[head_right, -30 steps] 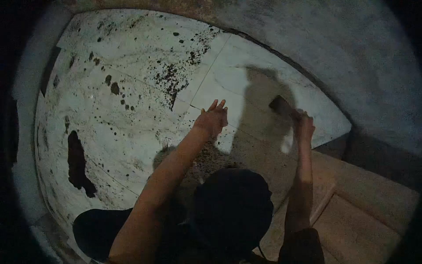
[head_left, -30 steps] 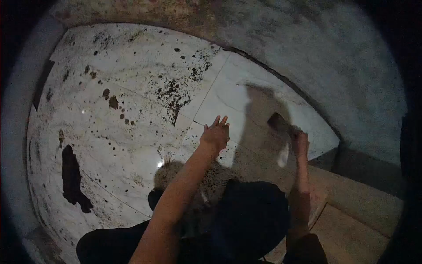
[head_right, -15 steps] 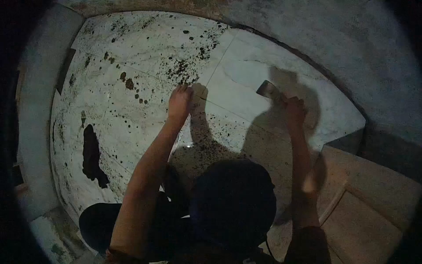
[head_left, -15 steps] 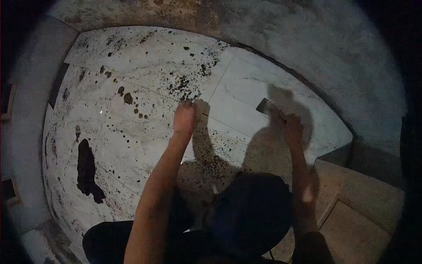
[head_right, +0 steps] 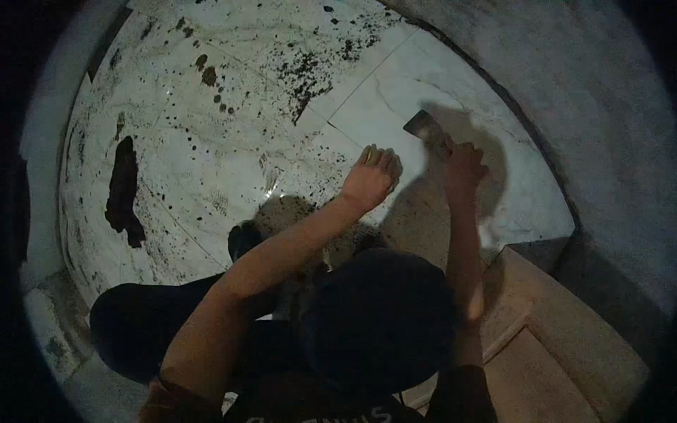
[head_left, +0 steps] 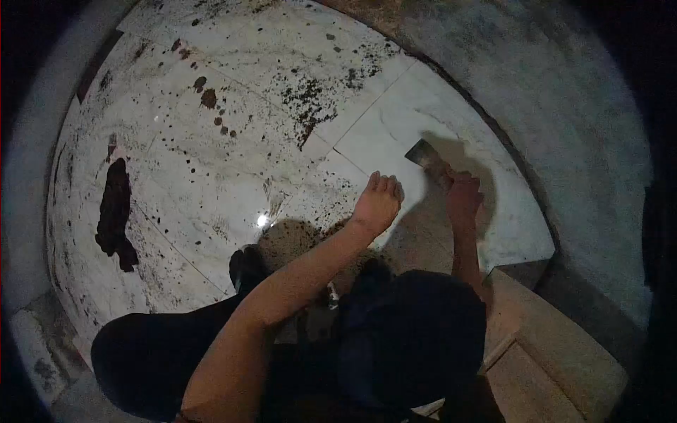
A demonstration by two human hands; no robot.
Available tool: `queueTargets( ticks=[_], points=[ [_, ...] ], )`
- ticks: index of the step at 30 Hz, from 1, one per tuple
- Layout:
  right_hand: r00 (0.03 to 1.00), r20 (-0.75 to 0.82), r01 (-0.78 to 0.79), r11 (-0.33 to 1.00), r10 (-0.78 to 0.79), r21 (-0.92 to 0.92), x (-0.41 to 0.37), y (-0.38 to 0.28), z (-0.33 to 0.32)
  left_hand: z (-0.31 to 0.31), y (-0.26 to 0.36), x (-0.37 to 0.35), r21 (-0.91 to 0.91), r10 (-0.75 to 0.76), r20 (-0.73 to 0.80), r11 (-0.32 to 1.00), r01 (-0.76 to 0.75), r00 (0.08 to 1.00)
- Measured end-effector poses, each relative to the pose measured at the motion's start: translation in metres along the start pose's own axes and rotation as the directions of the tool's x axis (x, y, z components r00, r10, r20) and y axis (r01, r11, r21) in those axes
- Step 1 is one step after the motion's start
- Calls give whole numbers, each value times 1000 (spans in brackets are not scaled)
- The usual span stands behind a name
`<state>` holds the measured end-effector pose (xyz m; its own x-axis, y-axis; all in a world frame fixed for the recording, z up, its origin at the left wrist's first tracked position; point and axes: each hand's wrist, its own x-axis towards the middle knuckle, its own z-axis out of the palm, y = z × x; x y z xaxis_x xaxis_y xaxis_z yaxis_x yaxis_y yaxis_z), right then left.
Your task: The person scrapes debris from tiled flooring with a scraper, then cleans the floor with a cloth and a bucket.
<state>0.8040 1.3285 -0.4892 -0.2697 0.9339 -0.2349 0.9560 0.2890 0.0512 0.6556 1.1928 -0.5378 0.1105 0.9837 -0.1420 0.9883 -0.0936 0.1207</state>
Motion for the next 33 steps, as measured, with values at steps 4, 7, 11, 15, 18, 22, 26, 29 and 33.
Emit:
queueTargets(
  ticks=[4, 7, 11, 15, 18, 22, 26, 29, 33],
  points=[
    [944, -305, 81, 987, -121, -141, 42, -44, 40, 24, -1, -8, 17, -34, -120, 999, 36, 992],
    [977, -178, 120, 993, -119, -2, 48, -91, 1, 22, -2, -9, 64, -21, -61, 998, 25, 998],
    [983, -137, 111, 992, -119, -66, 34, -42, 13, -5, 1, 5, -27, -66, 158, 997, 71, 985],
    [997, 69, -24, 994, 32, -102, 14, -46, 0, 8, -4, 1, 29, -10, 220, 1000, 3, 975],
    [993, -107, 45, 995, -54, -90, 43, -90, 11, 11, -9, -4, 56, 40, 163, 997, -50, 986],
    [939, -269, 219, 976, -213, -8, 86, -112, 27, 6, -8, -2, -24, -5, 150, 1000, 9, 989],
    [975, -219, -12, 988, -23, -156, 43, -48, -10, 0, -12, 0, -10, -5, 226, 1000, 7, 974],
    [991, -121, -68, 997, 62, -48, 33, -1, 13, 11, -12, -3, 7, 0, 194, 1000, -1, 981],
    [989, -124, 77, 997, -79, -24, 42, -43, 47, 7, -12, -5, 24, 51, 207, 998, -57, 977]
  ],
)
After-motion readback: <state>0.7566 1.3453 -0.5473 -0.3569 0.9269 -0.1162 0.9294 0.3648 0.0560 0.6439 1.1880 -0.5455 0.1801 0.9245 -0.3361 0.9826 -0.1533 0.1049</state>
